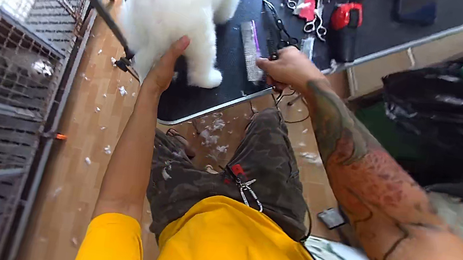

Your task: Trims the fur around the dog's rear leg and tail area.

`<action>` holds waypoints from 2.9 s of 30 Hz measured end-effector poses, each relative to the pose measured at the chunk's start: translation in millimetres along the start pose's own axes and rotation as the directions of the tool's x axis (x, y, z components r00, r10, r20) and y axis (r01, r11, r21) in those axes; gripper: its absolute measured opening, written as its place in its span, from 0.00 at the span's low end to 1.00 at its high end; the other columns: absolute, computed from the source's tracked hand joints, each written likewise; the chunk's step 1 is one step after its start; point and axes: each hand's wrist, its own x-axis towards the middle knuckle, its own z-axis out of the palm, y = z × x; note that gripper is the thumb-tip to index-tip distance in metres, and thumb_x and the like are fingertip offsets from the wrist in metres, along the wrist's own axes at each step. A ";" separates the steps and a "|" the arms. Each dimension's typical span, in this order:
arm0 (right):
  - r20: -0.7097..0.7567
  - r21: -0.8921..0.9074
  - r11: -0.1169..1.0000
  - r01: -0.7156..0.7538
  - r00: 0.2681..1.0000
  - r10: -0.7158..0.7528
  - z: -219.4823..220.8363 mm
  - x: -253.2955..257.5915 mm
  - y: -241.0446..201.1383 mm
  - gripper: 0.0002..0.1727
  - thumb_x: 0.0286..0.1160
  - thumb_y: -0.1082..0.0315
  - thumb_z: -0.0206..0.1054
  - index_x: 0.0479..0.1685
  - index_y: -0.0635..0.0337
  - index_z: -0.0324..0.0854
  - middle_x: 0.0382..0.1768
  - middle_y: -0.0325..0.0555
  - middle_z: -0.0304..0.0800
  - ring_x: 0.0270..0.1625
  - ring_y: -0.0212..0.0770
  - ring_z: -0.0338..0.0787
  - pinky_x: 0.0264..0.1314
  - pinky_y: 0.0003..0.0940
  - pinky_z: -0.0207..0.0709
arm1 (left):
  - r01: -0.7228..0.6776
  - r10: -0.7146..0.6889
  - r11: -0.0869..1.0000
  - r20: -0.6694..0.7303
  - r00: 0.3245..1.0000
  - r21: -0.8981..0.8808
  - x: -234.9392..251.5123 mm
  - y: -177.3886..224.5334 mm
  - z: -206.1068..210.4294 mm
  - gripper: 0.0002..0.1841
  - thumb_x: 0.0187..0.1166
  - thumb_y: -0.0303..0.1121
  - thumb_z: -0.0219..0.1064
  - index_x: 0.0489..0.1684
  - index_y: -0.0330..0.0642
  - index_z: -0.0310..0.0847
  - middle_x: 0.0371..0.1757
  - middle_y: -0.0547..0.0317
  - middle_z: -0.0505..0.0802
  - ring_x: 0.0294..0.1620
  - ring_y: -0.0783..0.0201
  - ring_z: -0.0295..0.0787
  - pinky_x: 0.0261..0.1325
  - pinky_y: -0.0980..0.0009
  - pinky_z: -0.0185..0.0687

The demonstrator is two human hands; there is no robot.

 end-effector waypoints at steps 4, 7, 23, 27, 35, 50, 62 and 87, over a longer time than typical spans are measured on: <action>0.009 -0.007 1.000 -0.022 1.000 0.022 -12.4 11.8 -15.9 0.15 0.70 0.61 0.76 0.41 0.66 0.84 0.25 0.55 0.87 0.20 0.50 0.89 0.29 0.56 0.88 | -0.071 0.061 0.968 -0.049 0.997 -0.242 16.5 8.7 11.1 0.29 0.74 0.52 0.74 0.67 0.44 0.74 0.57 0.58 0.91 0.60 0.61 0.88 0.68 0.55 0.84; -0.035 0.021 0.999 0.045 0.998 -0.044 -10.7 20.7 -19.6 0.11 0.63 0.67 0.76 0.36 0.67 0.85 0.26 0.57 0.89 0.23 0.52 0.91 0.31 0.57 0.89 | -0.082 0.065 0.925 -0.059 0.996 -0.372 22.0 7.8 22.3 0.23 0.75 0.44 0.73 0.64 0.44 0.78 0.56 0.54 0.92 0.60 0.57 0.89 0.67 0.51 0.85; -0.212 -0.218 0.976 0.006 0.976 -0.053 -49.4 81.5 -16.0 0.31 0.62 0.60 0.75 0.56 0.83 0.77 0.61 0.81 0.81 0.68 0.78 0.81 0.61 0.79 0.72 | 0.090 -0.135 0.925 -0.099 0.986 -0.369 8.4 36.7 35.1 0.12 0.84 0.32 0.63 0.61 0.41 0.78 0.53 0.53 0.93 0.57 0.59 0.90 0.65 0.55 0.86; -0.216 -0.064 0.997 0.039 0.975 -0.052 -49.7 83.9 -14.9 0.26 0.66 0.58 0.71 0.49 0.78 0.80 0.54 0.78 0.84 0.62 0.75 0.84 0.56 0.79 0.73 | 0.134 -0.187 0.887 -0.080 0.979 -0.441 8.5 47.1 34.7 0.11 0.85 0.31 0.62 0.61 0.40 0.77 0.52 0.51 0.92 0.55 0.57 0.91 0.62 0.54 0.88; -0.156 0.730 0.544 0.413 0.876 -0.456 -16.1 -41.6 35.4 0.17 0.83 0.70 0.57 0.68 0.47 0.73 0.29 0.33 0.82 0.19 0.27 0.75 0.24 0.24 0.77 | 0.200 -0.279 0.783 -0.045 0.959 -0.590 9.7 61.8 39.4 0.10 0.85 0.27 0.60 0.58 0.36 0.77 0.48 0.48 0.92 0.50 0.57 0.92 0.55 0.57 0.90; 0.541 0.605 0.668 0.434 0.392 -0.744 61.7 -137.5 69.7 0.34 0.66 0.78 0.76 0.78 0.60 0.74 0.51 0.50 0.94 0.49 0.47 0.97 0.54 0.42 0.95 | 0.225 -0.287 0.649 0.039 0.957 -0.727 14.3 68.9 31.4 0.10 0.86 0.26 0.59 0.60 0.34 0.73 0.50 0.45 0.90 0.50 0.57 0.91 0.55 0.60 0.90; 0.524 0.704 0.625 0.337 0.347 -0.778 62.7 -74.6 39.8 0.40 0.60 0.60 0.82 0.77 0.61 0.75 0.52 0.51 0.92 0.50 0.46 0.95 0.51 0.37 0.93 | 0.215 -0.257 0.677 0.047 0.965 -0.704 10.6 68.7 33.8 0.10 0.87 0.27 0.58 0.60 0.36 0.74 0.51 0.46 0.91 0.52 0.57 0.92 0.57 0.60 0.90; 0.493 0.722 0.599 0.346 0.349 -0.797 46.0 -65.3 33.6 0.38 0.57 0.63 0.82 0.74 0.62 0.79 0.49 0.52 0.94 0.44 0.45 0.96 0.45 0.35 0.93 | 0.197 -0.270 0.668 0.014 0.963 -0.718 14.2 70.8 40.2 0.08 0.86 0.26 0.59 0.58 0.37 0.75 0.50 0.47 0.91 0.52 0.58 0.91 0.57 0.60 0.89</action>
